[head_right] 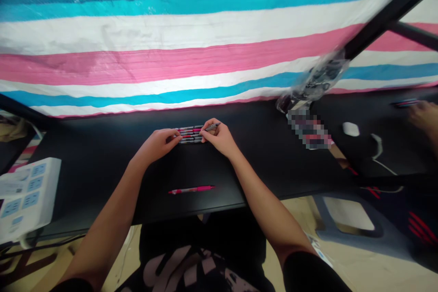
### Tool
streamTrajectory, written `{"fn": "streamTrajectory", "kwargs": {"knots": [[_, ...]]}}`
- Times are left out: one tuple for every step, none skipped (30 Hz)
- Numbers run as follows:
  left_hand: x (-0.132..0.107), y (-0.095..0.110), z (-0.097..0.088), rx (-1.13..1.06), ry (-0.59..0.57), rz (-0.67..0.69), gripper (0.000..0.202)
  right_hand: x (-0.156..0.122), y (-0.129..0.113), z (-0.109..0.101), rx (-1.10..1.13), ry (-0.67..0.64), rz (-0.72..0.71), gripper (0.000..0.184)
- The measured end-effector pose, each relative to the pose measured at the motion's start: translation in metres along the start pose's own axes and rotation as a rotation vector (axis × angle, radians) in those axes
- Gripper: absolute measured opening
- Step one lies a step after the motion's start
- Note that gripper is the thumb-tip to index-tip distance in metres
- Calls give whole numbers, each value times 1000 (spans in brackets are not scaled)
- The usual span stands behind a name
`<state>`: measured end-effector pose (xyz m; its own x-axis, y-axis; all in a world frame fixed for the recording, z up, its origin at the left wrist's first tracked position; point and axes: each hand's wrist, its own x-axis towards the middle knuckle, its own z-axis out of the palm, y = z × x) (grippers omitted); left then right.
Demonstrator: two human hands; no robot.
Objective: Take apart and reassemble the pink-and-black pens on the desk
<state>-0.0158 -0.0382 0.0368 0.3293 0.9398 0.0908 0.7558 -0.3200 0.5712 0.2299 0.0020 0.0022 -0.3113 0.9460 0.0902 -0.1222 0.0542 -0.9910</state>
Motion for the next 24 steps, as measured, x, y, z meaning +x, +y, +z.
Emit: {"fn": "streamTrajectory", "kwargs": {"knots": [[0, 0, 0, -2, 2, 2, 20, 0, 0, 0, -2, -4, 3, 35], [0, 0, 0, -2, 4, 3, 21, 0, 0, 0, -3, -6, 5, 36], [0, 0, 0, -2, 4, 3, 21, 0, 0, 0, -4, -7, 7, 36], [0, 0, 0, -2, 4, 3, 21, 0, 0, 0, -6, -8, 8, 36], [0, 0, 0, -1, 5, 3, 21, 0, 0, 0, -7, -8, 8, 36], [0, 0, 0, -1, 5, 4, 21, 0, 0, 0, -7, -8, 7, 36], [0, 0, 0, -1, 5, 5, 20, 0, 1, 1, -7, -9, 6, 36], [0, 0, 0, -2, 7, 6, 20, 0, 1, 1, -6, -9, 6, 36], [0, 0, 0, -3, 8, 8, 19, 0, 1, 0, -5, -9, 6, 36], [0, 0, 0, -4, 8, 9, 19, 0, 1, 0, -5, -9, 6, 35], [0, 0, 0, -4, 8, 8, 19, 0, 2, 0, -5, -9, 6, 35], [0, 0, 1, -5, 6, 8, 19, 0, 2, 0, -6, -9, 5, 35], [0, 0, 1, -4, 5, 6, 19, 0, 2, 0, -7, -10, 3, 34], [0, 0, 1, -3, 3, 5, 19, 0, 2, 0, -8, -9, 1, 34], [0, 0, 1, -2, 1, 4, 19, 0, 2, 0, -9, -9, 1, 34], [0, 0, 1, -3, 0, 4, 19, 0, 2, 0, -10, -8, 2, 34], [0, 0, 1, -4, 0, 4, 19, 0, 1, 1, -11, -8, 4, 34], [0, 0, 1, -5, -1, 4, 18, 0, 1, 1, -12, -7, 6, 34], [0, 0, 1, -5, -2, 2, 18, 0, 0, 1, -13, -7, 8, 34], [0, 0, 1, -3, -3, 0, 18, -1, -1, 1, -13, -8, 11, 34], [0, 0, 1, -1, -5, -4, 19, -1, -2, 1, -13, -10, 13, 34], [0, 1, 1, 1, -6, -9, 19, -1, -2, 2, -13, -11, 14, 34], [0, 1, 1, 4, -7, -15, 19, -1, -3, 2, -14, -14, 15, 33], [0, 1, 1, 6, -7, -19, 20, -1, -3, 2, -15, -17, 16, 33]]}}
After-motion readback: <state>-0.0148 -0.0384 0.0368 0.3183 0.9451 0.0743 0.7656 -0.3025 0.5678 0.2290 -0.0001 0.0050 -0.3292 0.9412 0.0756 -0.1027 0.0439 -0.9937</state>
